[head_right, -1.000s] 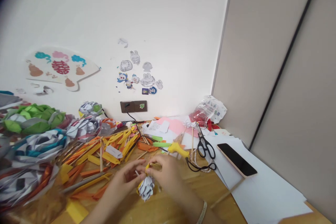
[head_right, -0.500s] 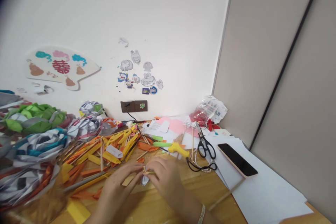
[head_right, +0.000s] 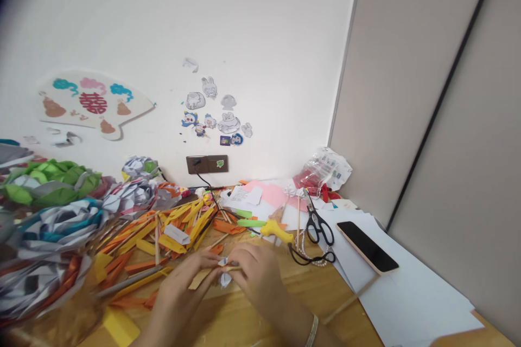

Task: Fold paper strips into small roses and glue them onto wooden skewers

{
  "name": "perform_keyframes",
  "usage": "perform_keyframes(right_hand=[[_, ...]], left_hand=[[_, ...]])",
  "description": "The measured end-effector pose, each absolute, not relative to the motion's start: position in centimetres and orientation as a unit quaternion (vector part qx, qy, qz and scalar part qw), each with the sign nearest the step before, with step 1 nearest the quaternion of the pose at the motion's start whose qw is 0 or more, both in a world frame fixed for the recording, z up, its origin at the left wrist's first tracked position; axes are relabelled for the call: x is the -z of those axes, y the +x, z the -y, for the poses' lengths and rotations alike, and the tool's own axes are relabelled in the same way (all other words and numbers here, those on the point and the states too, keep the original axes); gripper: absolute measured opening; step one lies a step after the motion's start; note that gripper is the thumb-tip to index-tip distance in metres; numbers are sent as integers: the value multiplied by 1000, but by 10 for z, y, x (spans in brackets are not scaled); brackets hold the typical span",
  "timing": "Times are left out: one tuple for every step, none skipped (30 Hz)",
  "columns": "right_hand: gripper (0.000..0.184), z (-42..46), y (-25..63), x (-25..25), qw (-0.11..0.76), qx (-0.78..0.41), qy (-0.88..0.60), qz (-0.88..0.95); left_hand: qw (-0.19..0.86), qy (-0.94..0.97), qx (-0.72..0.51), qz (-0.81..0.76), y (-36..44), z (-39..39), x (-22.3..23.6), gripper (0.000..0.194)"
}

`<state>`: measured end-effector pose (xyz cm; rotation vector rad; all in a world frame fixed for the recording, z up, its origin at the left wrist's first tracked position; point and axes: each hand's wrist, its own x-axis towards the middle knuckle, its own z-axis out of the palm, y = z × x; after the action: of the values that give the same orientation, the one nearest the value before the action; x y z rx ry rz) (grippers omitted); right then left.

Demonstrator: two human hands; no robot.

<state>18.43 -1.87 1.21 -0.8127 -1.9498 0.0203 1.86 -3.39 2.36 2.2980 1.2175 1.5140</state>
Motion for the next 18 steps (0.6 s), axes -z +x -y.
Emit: perform_keyframes(right_hand=[[21,18,184,-12,492,-11,-340,801],[22,18,184,-12,491,-13,-345,800],[23,18,184,-12,490,-13,-349,799],[24,18,183,-12,490,-13,-352,797],[24,17,183,-12,491,-14,-354,796],[23,17,183,-12,492,-16,-354,795],[22,17,183,-11,494,-18,-351,795],[20,17,184,-11,497,-19,-346,796],[19,17,184,-10,500,-19,-339,797],[18,17,184,-10,502,-17,-330,799],[16,18,184,-10,504,-13,-320,802],[16,18,184,-11,506,-9,-310,805],[16,19,184,-12,509,-4,-303,806],[16,20,185,-13,509,-1,-298,807],[17,20,185,-15,510,0,-296,808],[18,21,184,-16,510,-1,-294,808],[19,22,184,-18,509,-4,-292,810],[19,22,184,-18,508,-9,-289,812]], left_hand=[[66,763,-501,-403,18,34,-23,10],[66,763,-501,-403,18,33,-22,11],[67,763,-500,-403,17,33,-21,11],[67,763,-500,-405,17,33,-21,10],[67,763,-499,-406,16,33,-20,11],[68,763,-497,-407,16,33,-19,11],[67,764,-496,-407,16,34,-19,13],[65,766,-495,-405,16,34,-19,15],[61,769,-494,-401,16,35,-19,17],[57,772,-494,-395,16,35,-19,19],[53,775,-495,-389,16,35,-20,20],[49,778,-496,-382,16,36,-20,20],[48,781,-496,-375,16,36,-20,18],[51,783,-496,-372,16,36,-21,16],[57,785,-493,-370,15,36,-22,14],[68,786,-488,-372,15,36,-23,12],[82,787,-482,-377,16,36,-25,11],[98,788,-474,-381,16,35,-27,10]])
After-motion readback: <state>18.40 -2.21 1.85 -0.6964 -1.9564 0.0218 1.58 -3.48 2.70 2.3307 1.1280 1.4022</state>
